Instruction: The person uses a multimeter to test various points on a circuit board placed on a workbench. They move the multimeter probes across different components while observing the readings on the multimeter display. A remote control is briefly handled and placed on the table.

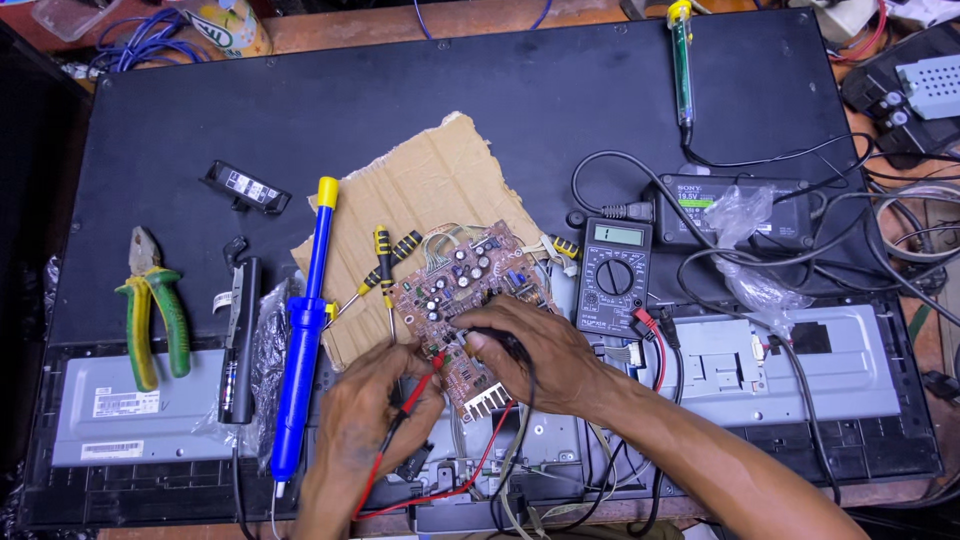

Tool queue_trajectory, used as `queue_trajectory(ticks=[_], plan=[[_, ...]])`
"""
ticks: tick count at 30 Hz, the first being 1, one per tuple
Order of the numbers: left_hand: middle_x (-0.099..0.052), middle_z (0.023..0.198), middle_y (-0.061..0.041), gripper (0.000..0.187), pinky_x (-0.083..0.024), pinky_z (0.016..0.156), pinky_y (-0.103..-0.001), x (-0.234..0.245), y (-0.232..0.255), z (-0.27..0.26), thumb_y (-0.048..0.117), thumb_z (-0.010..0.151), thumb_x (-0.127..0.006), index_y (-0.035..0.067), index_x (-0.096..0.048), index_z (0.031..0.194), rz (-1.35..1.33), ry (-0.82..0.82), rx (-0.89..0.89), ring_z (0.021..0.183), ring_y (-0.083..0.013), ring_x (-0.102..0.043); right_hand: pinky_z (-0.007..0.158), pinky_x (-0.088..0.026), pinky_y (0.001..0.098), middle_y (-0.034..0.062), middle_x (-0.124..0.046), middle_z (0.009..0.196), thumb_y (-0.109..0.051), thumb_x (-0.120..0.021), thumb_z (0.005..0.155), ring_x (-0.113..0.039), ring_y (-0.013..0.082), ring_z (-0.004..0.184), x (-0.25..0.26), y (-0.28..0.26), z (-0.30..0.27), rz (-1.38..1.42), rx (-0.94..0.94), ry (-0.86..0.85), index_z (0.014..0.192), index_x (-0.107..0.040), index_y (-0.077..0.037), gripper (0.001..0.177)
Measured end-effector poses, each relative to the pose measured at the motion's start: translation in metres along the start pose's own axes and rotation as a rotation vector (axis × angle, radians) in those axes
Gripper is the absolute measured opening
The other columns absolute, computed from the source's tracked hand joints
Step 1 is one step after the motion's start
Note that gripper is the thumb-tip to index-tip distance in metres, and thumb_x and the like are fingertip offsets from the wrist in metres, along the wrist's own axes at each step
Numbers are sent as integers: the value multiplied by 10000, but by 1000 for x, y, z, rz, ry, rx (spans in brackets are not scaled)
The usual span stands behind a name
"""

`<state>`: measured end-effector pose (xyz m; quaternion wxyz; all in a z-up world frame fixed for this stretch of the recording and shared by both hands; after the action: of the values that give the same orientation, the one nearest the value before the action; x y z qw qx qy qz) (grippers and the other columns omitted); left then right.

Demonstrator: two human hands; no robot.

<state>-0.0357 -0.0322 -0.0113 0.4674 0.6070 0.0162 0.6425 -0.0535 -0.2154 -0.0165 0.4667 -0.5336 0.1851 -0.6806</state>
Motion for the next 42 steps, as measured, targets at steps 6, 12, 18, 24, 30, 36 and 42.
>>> queue_trajectory(ticks=[6,12,18,24,30,36,42], plan=[[-783,946,-20,103,-535,1070,-384,-11,-2,-11,124,805,-752,118,-674,872,-28,211,-22,1084,-178,-759,807,-550,385,87,-673,1053,-194,-502,1073,-670,279,921,-2,-11,1,-52,149,20,1222,-622,-68,229],[-788,1021,-64,100,-539,1066,-414,-16,-6,-12,122,830,-728,83,-680,908,-28,182,-94,1104,-198,-748,748,-544,362,71,-668,984,-192,-481,1064,-675,245,862,-1,-11,1,-49,98,28,1197,-640,-88,231],[-764,894,-13,65,-570,1023,-408,-12,-2,-9,91,855,-716,69,-683,907,-77,200,-117,1071,-228,-762,752,-540,372,95,-664,987,-174,-484,1066,-669,266,855,0,-12,1,-36,123,39,1204,-629,-61,230],[-785,1022,-101,61,-567,1041,-375,-15,-8,-10,106,865,-715,69,-697,910,-78,195,-74,1070,-212,-759,781,-545,383,95,-700,1045,-152,-489,1058,-667,276,874,1,-16,2,-37,161,33,1198,-632,-28,235],[-778,1078,-125,58,-562,1048,-365,-16,-9,-12,92,881,-706,62,-702,930,-86,195,-90,1089,-231,-751,795,-542,401,106,-681,1037,-145,-480,1060,-656,295,892,-2,-13,1,-61,183,5,1241,-609,-47,244],[-783,1028,-95,46,-576,967,-337,-17,-11,-13,129,893,-703,92,-705,919,-46,170,-44,1089,-226,-754,804,-538,396,112,-674,1012,-139,-495,1054,-659,299,885,-1,-13,2,-42,180,7,1212,-611,-43,219],[-778,982,-60,21,-569,957,-309,-13,-5,-11,98,893,-690,95,-706,905,-47,195,-56,1088,-189,-753,805,-539,402,109,-680,992,-166,-506,1053,-671,308,868,1,-15,2,-51,179,30,1180,-635,-66,207]])
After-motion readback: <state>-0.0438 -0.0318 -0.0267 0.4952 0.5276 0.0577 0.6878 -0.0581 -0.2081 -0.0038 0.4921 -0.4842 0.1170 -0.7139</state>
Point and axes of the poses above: each hand's wrist, its own z-axis towards the middle knuckle, its own x-axis out of the back of the hand, y = z × x, the point moved 6 cm from there along z, towards the middle knuckle
